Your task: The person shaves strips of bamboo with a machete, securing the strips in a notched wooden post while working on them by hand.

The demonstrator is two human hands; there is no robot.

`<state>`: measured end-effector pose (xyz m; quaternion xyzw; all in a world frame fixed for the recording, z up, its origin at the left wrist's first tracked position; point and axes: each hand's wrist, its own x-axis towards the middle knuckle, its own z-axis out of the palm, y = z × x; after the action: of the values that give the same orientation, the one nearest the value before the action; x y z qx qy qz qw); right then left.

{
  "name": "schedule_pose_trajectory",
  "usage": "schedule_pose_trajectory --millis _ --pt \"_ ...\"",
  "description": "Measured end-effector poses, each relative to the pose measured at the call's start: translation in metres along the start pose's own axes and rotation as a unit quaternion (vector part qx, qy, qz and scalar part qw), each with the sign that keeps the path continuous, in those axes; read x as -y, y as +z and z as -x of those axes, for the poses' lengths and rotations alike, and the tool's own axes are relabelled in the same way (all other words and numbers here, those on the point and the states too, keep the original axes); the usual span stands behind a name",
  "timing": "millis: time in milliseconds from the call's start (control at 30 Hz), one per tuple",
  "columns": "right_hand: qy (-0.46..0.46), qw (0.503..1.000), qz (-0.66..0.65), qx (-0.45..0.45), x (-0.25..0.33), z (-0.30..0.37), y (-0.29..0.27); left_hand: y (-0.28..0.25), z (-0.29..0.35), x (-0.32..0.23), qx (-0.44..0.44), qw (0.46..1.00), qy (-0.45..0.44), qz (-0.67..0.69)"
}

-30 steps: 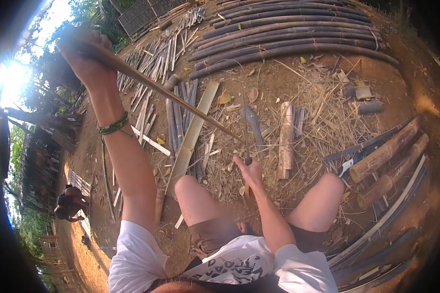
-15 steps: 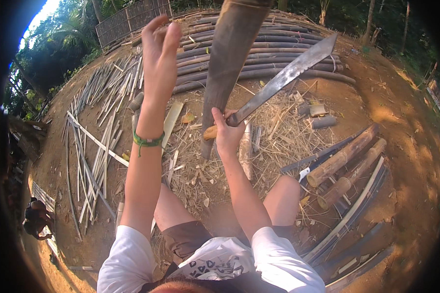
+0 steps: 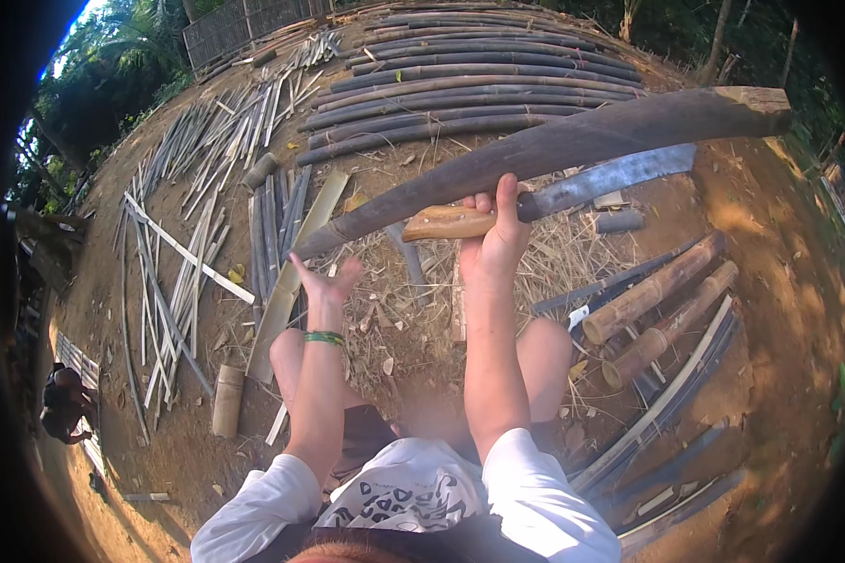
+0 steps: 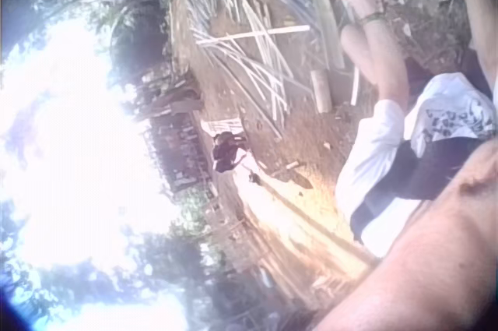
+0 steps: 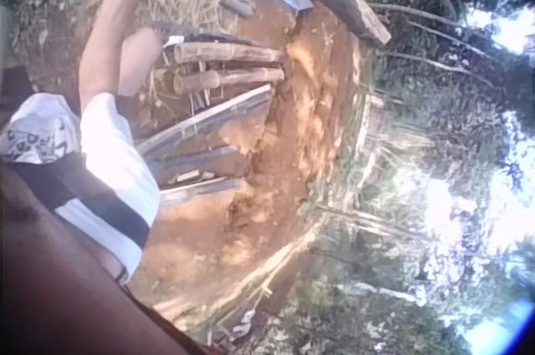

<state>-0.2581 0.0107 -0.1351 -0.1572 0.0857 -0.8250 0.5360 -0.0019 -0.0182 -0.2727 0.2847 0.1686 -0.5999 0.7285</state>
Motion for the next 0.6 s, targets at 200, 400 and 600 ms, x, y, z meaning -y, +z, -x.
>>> schedule_pose_trajectory --millis 200,400,600 --pt "0.064 0.998 0.019 0.003 -0.03 -0.002 -0.004 0.044 -0.049 -0.138 0.079 0.975 0.18 -0.099" --pt "0.236 0.949 0.174 -0.116 -0.049 -0.005 -0.064 0.14 0.069 -0.218 0.124 0.896 0.425 0.031" --pt "0.433 0.801 0.382 -0.158 -0.101 0.073 -0.212 0.172 0.202 -0.234 0.447 0.742 0.498 -0.049"
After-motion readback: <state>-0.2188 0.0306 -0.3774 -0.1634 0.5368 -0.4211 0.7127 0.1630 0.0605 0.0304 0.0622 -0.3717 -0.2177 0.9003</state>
